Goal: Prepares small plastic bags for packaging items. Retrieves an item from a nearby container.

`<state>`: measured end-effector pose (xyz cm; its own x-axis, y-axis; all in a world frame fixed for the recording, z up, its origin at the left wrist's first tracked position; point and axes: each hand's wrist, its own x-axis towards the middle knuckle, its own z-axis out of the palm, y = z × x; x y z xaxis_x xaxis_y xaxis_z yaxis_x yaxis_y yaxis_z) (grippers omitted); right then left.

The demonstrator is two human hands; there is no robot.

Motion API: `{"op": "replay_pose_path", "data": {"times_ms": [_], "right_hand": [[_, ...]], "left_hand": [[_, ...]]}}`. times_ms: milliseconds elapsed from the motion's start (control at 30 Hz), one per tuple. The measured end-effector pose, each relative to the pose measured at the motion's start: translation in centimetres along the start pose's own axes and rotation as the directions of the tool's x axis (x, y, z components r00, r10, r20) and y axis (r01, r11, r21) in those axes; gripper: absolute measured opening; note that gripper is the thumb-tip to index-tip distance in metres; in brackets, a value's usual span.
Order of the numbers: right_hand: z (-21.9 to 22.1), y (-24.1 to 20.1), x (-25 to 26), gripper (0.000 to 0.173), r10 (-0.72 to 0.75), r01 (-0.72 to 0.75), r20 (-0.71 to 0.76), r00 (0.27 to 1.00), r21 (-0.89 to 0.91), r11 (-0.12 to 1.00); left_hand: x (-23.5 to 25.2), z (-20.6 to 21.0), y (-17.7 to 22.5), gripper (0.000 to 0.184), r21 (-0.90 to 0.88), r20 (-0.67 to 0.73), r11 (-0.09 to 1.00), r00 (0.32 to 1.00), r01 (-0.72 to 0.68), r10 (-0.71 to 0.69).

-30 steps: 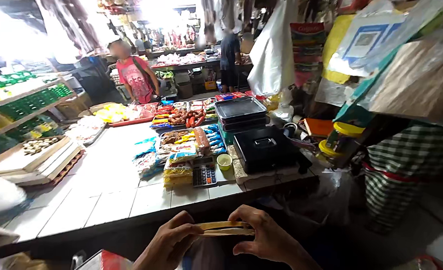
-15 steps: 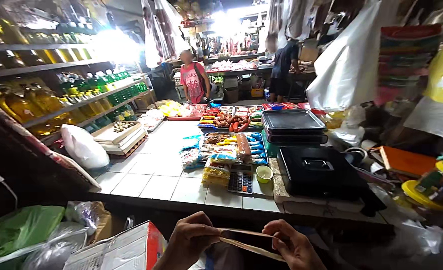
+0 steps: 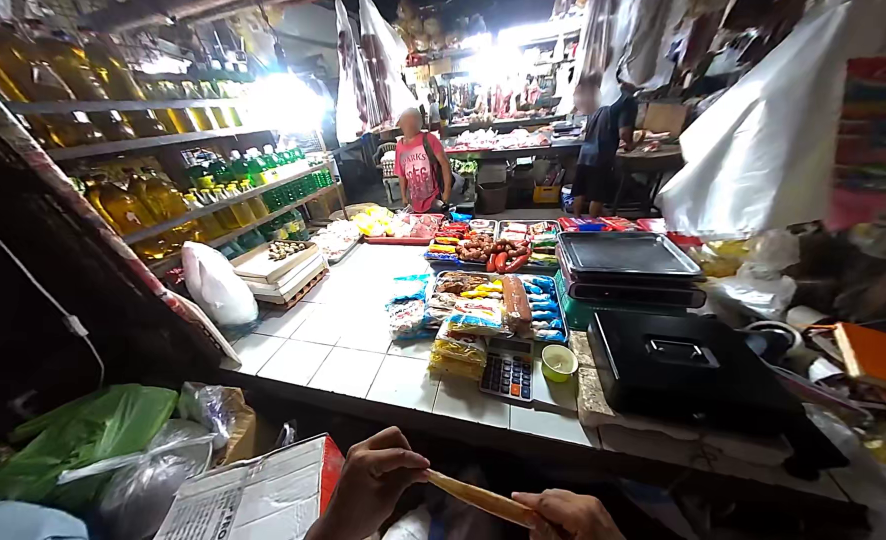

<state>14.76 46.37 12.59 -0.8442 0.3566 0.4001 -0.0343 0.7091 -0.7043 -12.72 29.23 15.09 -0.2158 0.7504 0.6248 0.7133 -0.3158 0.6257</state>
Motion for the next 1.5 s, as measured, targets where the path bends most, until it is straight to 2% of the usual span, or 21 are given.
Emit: {"op": "replay_pose_path", "data": {"times_ms": [100, 167, 267, 367, 433, 467, 533, 567, 600, 667, 700, 767, 867, 1000, 1033, 1100, 1133, 1200, 1267, 1333, 1500], "right_hand": [[-1.1, 0.1, 0.2, 0.022, 0.104, -0.113, 0.049, 0.993, 0.215, 0.970], [-1.2, 0.6, 0.3, 0.024, 0.126, -0.156, 0.118, 0.985, 0.300, 0.941], [-0.3, 1.5, 0.5, 0.024, 0.103, -0.227, 0.307, 0.946, 0.403, 0.887], [1.1, 1.3, 0.9, 0.025, -0.002, -0.284, 0.420, 0.907, 0.616, 0.735], [1.2, 0.6, 1.1, 0.023, -0.049, -0.218, 0.297, 0.953, 0.793, 0.569], [1.1, 0.3, 1.3, 0.020, -0.001, -0.157, 0.178, 0.984, 0.871, 0.466], [0.5, 0.0, 2.3, 0.017, 0.152, 0.002, -0.044, 0.987, 0.964, 0.266], [0.3, 0.2, 2.8, 0.020, 0.197, 0.082, -0.135, 0.971, 0.963, 0.256], [0.3, 0.4, 3.1, 0.024, 0.223, 0.128, -0.216, 0.951, 0.928, 0.350], [0.8, 0.4, 3.0, 0.027, 0.219, 0.054, -0.294, 0.930, 0.700, 0.712], [1.2, 0.2, 2.6, 0.027, 0.190, -0.014, -0.258, 0.947, 0.560, 0.829], [2.2, -0.4, 1.9, 0.030, 0.095, -0.042, -0.143, 0.985, 0.335, 0.941], [2.8, -0.6, 1.6, 0.027, 0.002, 0.002, -0.019, 1.000, 0.203, 0.979], [3.0, -1.1, 2.0, 0.016, -0.001, 0.002, -0.011, 1.000, 0.073, 0.997], [3.2, -1.1, 1.9, 0.015, -0.008, 0.008, -0.005, 1.000, 0.099, 0.995], [3.3, -1.1, 1.8, 0.018, -0.007, 0.004, 0.016, 1.000, 0.188, 0.982], [3.2, -1.0, 1.7, 0.020, -0.011, 0.007, 0.017, 1.000, 0.226, 0.974], [3.1, -0.6, 1.7, 0.021, -0.009, 0.005, 0.013, 1.000, 0.278, 0.961], [2.9, -0.2, 1.7, 0.021, -0.010, -0.002, 0.033, 0.999, 0.343, 0.939], [2.9, -0.1, 1.5, 0.021, -0.003, -0.015, 0.045, 0.999, 0.404, 0.915], [3.6, 0.3, 1.1, 0.022, -0.048, -0.007, 0.085, 0.995, 0.551, 0.834]], "left_hand": [[0.0, 0.1, -0.1, 0.010, 0.053, 0.016, 0.996, 0.997, -0.077, 0.076], [0.3, 0.6, -0.1, 0.012, 0.150, -0.030, 0.979, 0.989, -0.137, 0.143], [1.4, 2.4, -0.2, 0.011, 0.305, -0.160, 0.935, 0.958, -0.181, 0.237], [2.7, 4.4, -0.3, 0.011, 0.387, -0.267, 0.904, 0.916, -0.182, 0.299], [3.3, 5.5, -0.2, 0.012, 0.429, -0.322, 0.893, 0.901, -0.136, 0.292], [3.4, 6.0, 0.0, 0.013, 0.445, -0.330, 0.890, 0.905, -0.103, 0.270], [2.7, 7.6, 1.2, 0.013, 0.443, -0.244, 0.890, 0.940, -0.109, 0.237], [2.0, 8.7, 2.1, 0.012, 0.411, -0.147, 0.898, 0.961, -0.155, 0.233], [1.1, 9.7, 3.1, 0.012, 0.343, -0.039, 0.917, 0.972, -0.204, 0.231], [0.2, 11.1, 4.4, 0.015, 0.245, 0.115, 0.932, 0.962, -0.268, 0.246], [0.2, 11.0, 4.6, 0.015, 0.242, 0.143, 0.925, 0.954, -0.293, 0.264], [1.0, 9.5, 3.9, 0.013, 0.265, 0.157, 0.909, 0.944, -0.322, 0.289], [1.6, 8.4, 2.1, 0.011, 0.166, 0.150, 0.931, 0.942, -0.324, 0.301], [0.7, 9.3, 2.8, 0.012, -0.142, 0.036, 0.985, 0.993, -0.102, 0.108], [0.6, 9.4, 2.9, 0.025, -0.223, 0.046, 0.974, 0.998, -0.025, 0.036], [0.4, 9.0, 2.9, 0.072, -0.372, 0.209, 0.916, 0.975, 0.150, -0.075], [0.3, 9.0, 2.9, 0.080, -0.426, 0.276, 0.876, 0.955, 0.225, -0.111], [-0.3, 9.2, 2.5, 0.059, -0.498, 0.306, 0.818, 0.941, 0.287, -0.143], [-0.7, 9.4, 2.1, 0.041, -0.539, 0.269, 0.784, 0.945, 0.309, -0.188], [-0.8, 9.1, 1.8, 0.037, -0.555, 0.266, 0.767, 0.942, 0.323, -0.204], [-0.8, 7.6, 0.9, 0.033, -0.494, 0.395, 0.793, 0.905, 0.355, -0.160]]}}
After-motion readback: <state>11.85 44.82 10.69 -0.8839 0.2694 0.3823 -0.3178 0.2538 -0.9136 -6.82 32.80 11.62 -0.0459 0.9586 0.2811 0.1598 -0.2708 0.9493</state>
